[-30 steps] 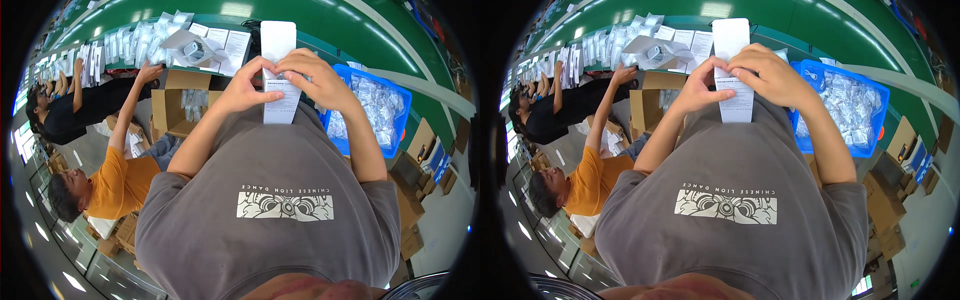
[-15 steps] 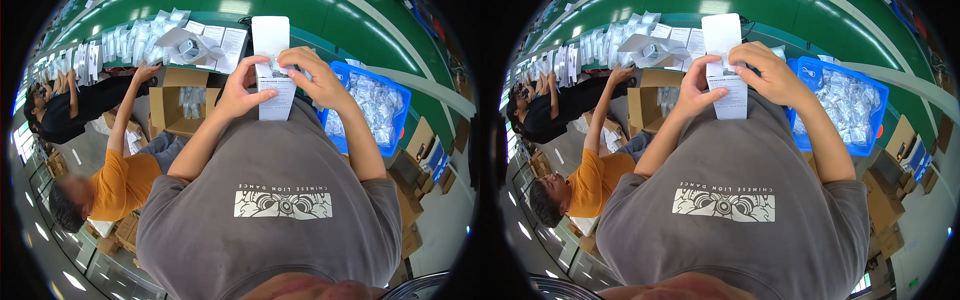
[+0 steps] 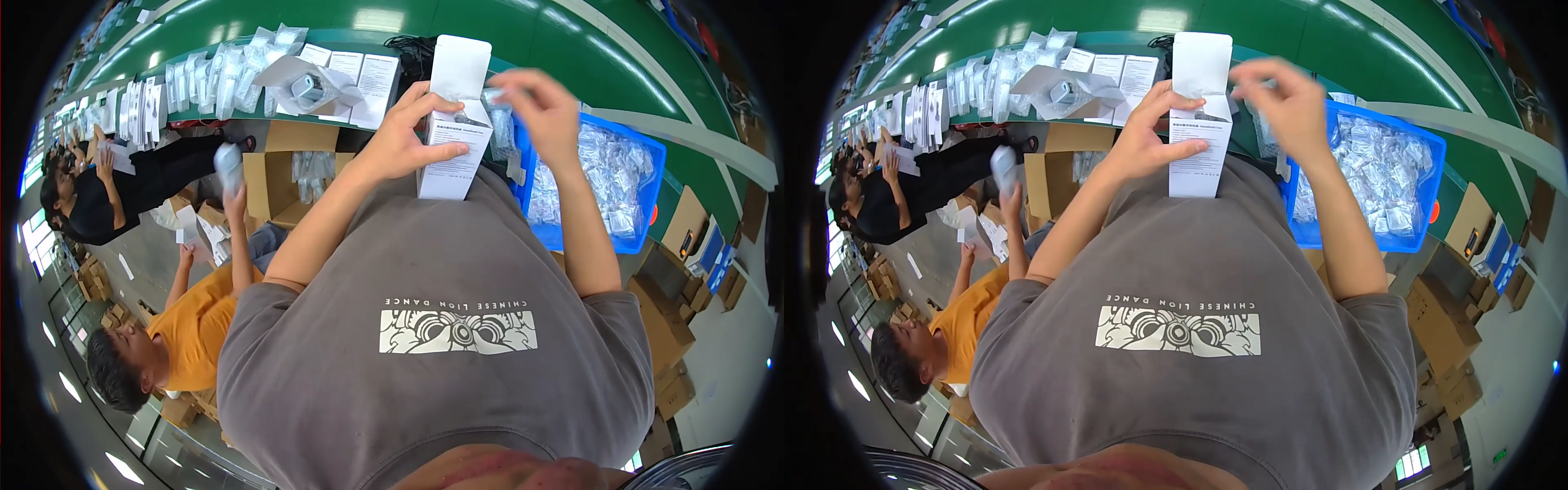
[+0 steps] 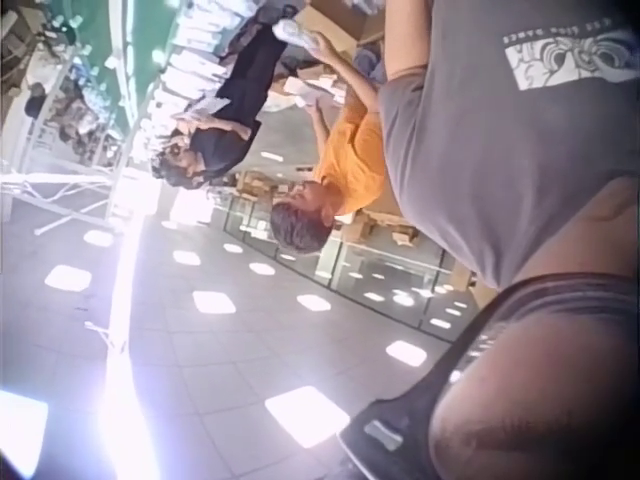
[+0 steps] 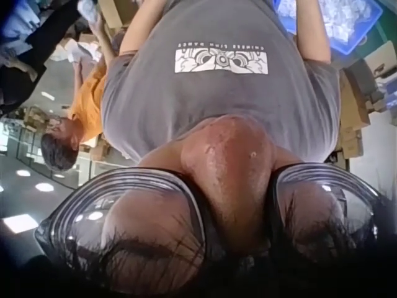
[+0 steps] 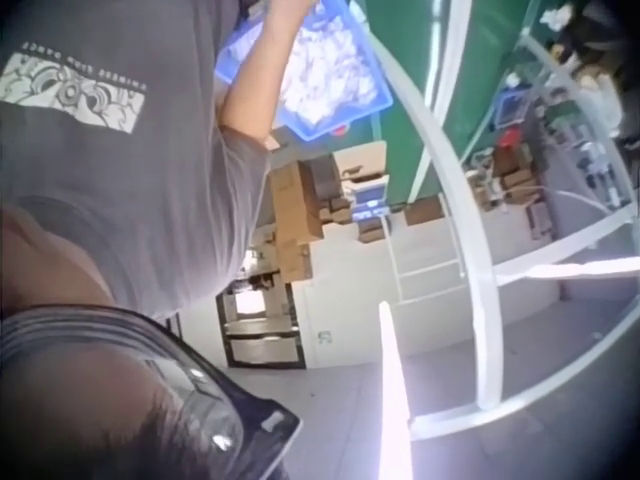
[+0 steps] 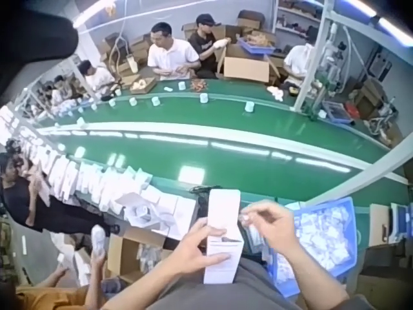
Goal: Packaging small electronic components into individual white boxes along with instruction manuals on an industrial assembly line.
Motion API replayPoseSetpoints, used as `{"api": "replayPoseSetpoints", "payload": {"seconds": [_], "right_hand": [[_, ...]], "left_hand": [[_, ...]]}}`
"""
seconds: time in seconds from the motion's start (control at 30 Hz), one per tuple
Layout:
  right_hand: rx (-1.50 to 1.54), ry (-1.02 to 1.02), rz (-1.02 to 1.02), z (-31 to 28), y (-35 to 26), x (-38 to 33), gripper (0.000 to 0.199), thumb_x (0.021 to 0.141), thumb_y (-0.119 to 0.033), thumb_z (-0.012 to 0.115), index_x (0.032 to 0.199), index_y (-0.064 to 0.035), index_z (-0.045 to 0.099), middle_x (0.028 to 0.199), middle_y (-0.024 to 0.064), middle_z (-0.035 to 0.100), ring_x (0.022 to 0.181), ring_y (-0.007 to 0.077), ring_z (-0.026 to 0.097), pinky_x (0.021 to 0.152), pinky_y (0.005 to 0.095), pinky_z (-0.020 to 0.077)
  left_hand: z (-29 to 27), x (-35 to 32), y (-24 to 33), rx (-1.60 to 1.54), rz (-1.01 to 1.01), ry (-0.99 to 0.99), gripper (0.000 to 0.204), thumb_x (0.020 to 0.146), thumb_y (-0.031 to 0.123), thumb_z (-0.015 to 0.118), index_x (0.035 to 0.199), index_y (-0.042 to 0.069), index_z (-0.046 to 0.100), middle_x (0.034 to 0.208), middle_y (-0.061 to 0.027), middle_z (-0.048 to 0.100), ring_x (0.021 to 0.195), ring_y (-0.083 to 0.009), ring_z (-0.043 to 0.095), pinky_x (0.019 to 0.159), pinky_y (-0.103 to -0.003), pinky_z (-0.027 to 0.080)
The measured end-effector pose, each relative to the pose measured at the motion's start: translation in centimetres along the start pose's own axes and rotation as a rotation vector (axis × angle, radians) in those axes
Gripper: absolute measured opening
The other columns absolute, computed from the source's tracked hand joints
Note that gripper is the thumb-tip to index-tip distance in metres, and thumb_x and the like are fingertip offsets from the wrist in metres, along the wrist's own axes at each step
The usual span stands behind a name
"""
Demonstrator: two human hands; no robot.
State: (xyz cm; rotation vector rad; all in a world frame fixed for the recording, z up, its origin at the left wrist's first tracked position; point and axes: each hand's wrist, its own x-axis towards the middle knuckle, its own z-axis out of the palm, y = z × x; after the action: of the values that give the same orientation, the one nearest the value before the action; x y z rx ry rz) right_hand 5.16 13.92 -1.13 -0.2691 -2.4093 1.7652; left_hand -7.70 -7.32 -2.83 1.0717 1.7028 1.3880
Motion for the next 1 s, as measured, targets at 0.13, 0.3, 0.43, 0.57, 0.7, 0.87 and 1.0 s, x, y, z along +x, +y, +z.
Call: {"api": "replayPoseSetpoints", "payload": {"seconds": [0.13, 0.3, 0.43, 0.57, 0.7, 0.87, 1.0], "right_hand": [[-0.013, 0.073, 0.045, -0.6, 1.1, 3.9, 0.026, 0.092, -0.01, 0.071, 0.117, -0.0056, 0.072, 0.106, 0.0066, 0.073, 0.092, 0.0137, 0.065, 0.078, 0.0276, 0.0539], [0.054, 0.132, 0.091, 1.4, 1.5, 5.0, 0.029, 0.091, -0.009, 0.072, 0.12, -0.0072, 0.072, 0.103, 0.0053, 0.074, 0.085, 0.0117, 0.067, 0.075, 0.0245, 0.0548], [0.369, 0.272, 0.042, 4.7, 0.4, 5.8, 0.029, 0.094, -0.007, 0.07, 0.122, -0.0031, 0.069, 0.105, 0.005, 0.072, 0.089, 0.0103, 0.066, 0.077, 0.0235, 0.055], [0.387, 0.47, -0.045, 4.3, -0.5, 7.6, 0.042, 0.087, -0.016, 0.072, 0.127, -0.0071, 0.062, 0.12, 0.013, 0.066, 0.106, 0.0242, 0.064, 0.095, 0.0378, 0.0493], [0.297, 0.494, 0.028, 0.1, 0.6, 7.8, 0.036, 0.092, -0.011, 0.069, 0.127, -0.0054, 0.066, 0.113, 0.0091, 0.069, 0.098, 0.0167, 0.066, 0.086, 0.0308, 0.0525], [0.117, 0.319, -0.12, 0.2, -6.2, 6.3, 0.026, 0.092, -0.006, 0.07, 0.118, -0.0093, 0.074, 0.104, 0.0043, 0.075, 0.088, 0.0113, 0.068, 0.076, 0.0253, 0.0559], [-0.457, 0.366, -0.542, -0.7, -6.3, 6.8, 0.024, 0.094, -0.004, 0.068, 0.117, -0.007, 0.075, 0.108, 0.0052, 0.076, 0.092, 0.0119, 0.069, 0.076, 0.0265, 0.0568]], "left_hand": [[-0.8, 0.7, -0.1, -0.047, -0.017, -0.09, 0.051, 0.079, 0.027, 0.085, 0.123, 0.012, 0.065, 0.129, -0.012, 0.048, 0.114, -0.0263, 0.057, 0.091, -0.037, 0.051], [-2.4, 1.5, 0.7, 0.079, 0.017, -0.218, 0.053, 0.08, 0.023, 0.084, 0.129, 0.015, 0.065, 0.125, -0.0109, 0.048, 0.114, -0.0259, 0.056, 0.094, -0.037, 0.051], [-3.8, 2.1, 0.4, 0.044, 0.101, -0.189, 0.052, 0.078, 0.016, 0.086, 0.127, 0.014, 0.069, 0.121, -0.0086, 0.049, 0.112, -0.0242, 0.057, 0.093, -0.035, 0.052], [-4.6, 4.1, 1.4, -0.022, 0.144, -0.19, 0.044, 0.077, 0.015, 0.086, 0.119, 0.013, 0.074, 0.119, -0.0084, 0.05, 0.112, -0.0245, 0.057, 0.094, -0.035, 0.051], [-6.0, 6.1, 3.3, 0.01, 0.225, -0.194, 0.038, 0.076, 0.014, 0.087, 0.112, 0.012, 0.078, 0.117, -0.0081, 0.051, 0.111, -0.0242, 0.058, 0.093, -0.035, 0.05], [-7.2, 6.6, 4.2, 0.046, 0.307, -0.224, 0.038, 0.075, 0.013, 0.087, 0.112, 0.011, 0.078, 0.118, -0.0086, 0.054, 0.11, -0.0231, 0.058, 0.091, -0.034, 0.05], [-7.1, 5.8, 5.0, -0.08, 0.198, -0.254, 0.037, 0.075, 0.013, 0.087, 0.111, 0.01, 0.078, 0.118, -0.0086, 0.054, 0.109, -0.0222, 0.058, 0.089, -0.033, 0.05]]}}
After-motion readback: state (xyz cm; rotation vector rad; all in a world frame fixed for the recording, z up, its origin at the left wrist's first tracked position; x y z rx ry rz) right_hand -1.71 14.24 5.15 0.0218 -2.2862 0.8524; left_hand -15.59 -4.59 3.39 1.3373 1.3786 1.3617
